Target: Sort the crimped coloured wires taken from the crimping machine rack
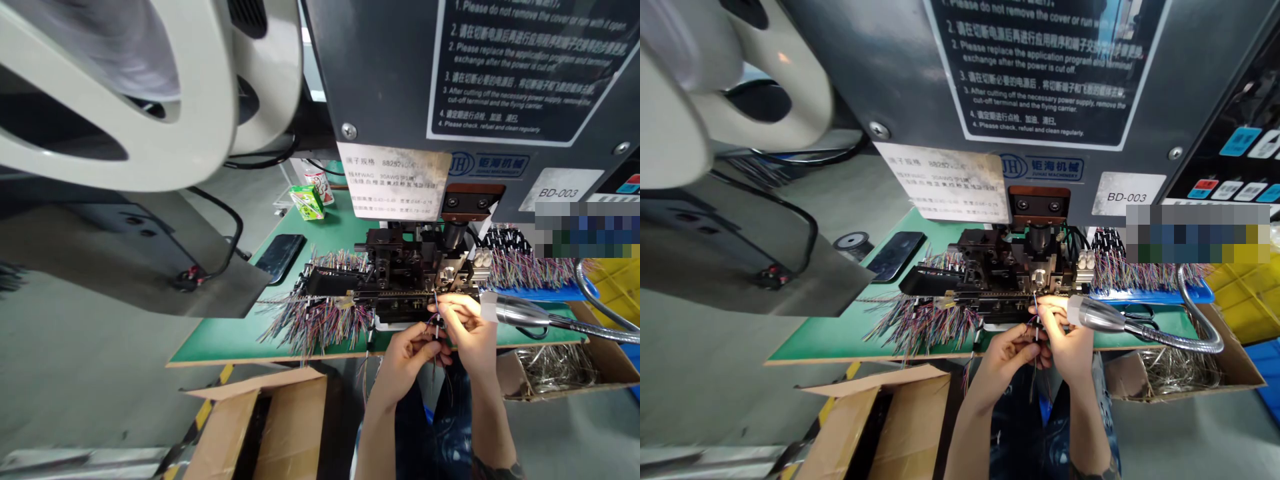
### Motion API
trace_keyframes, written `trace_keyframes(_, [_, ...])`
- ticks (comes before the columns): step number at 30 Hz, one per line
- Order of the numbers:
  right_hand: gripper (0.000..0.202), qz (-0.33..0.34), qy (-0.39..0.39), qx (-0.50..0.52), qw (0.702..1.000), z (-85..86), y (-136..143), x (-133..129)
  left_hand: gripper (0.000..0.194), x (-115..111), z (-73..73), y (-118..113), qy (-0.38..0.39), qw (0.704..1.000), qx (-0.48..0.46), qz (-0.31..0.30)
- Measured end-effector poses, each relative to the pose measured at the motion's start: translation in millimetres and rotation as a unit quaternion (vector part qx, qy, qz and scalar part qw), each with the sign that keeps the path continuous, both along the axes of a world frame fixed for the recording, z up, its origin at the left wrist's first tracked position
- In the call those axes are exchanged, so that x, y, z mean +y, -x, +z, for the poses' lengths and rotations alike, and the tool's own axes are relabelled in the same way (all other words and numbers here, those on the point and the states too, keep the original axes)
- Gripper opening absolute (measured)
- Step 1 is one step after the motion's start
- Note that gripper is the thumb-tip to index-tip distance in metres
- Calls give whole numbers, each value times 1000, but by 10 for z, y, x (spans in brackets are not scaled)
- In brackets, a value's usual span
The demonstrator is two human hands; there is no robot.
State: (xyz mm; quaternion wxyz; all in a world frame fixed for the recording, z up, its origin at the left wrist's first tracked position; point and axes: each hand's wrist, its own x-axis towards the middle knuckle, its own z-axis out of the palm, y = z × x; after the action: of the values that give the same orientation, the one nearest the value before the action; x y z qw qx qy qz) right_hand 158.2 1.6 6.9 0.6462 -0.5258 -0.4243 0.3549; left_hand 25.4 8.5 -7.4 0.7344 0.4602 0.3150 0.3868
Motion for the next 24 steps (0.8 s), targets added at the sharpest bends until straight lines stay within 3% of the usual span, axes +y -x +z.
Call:
trace_keyframes(5, [17, -5, -10, -37, 999, -30, -2, -7, 39, -2, 16, 7, -7, 1000, 5, -1])
trace_keyframes(11, [14, -10, -74, -171, 982, 66, -85, -67, 42, -33, 31, 92, 10, 1000, -12, -19])
trace_keyframes(16, [16, 60, -42, -90, 993, 52, -129, -105, 51, -39, 21, 94, 28, 998, -36, -37])
trace_keyframes(21, [14, 20, -23, 20, 999, -9, -50, -79, 49, -6, 8, 25, 30, 999, -35, -16])
trace_keyframes(24, [13, 6, -16, 28, 999, -18, -20, -61, 48, 3, 10, 1, 21, 999, -34, -6])
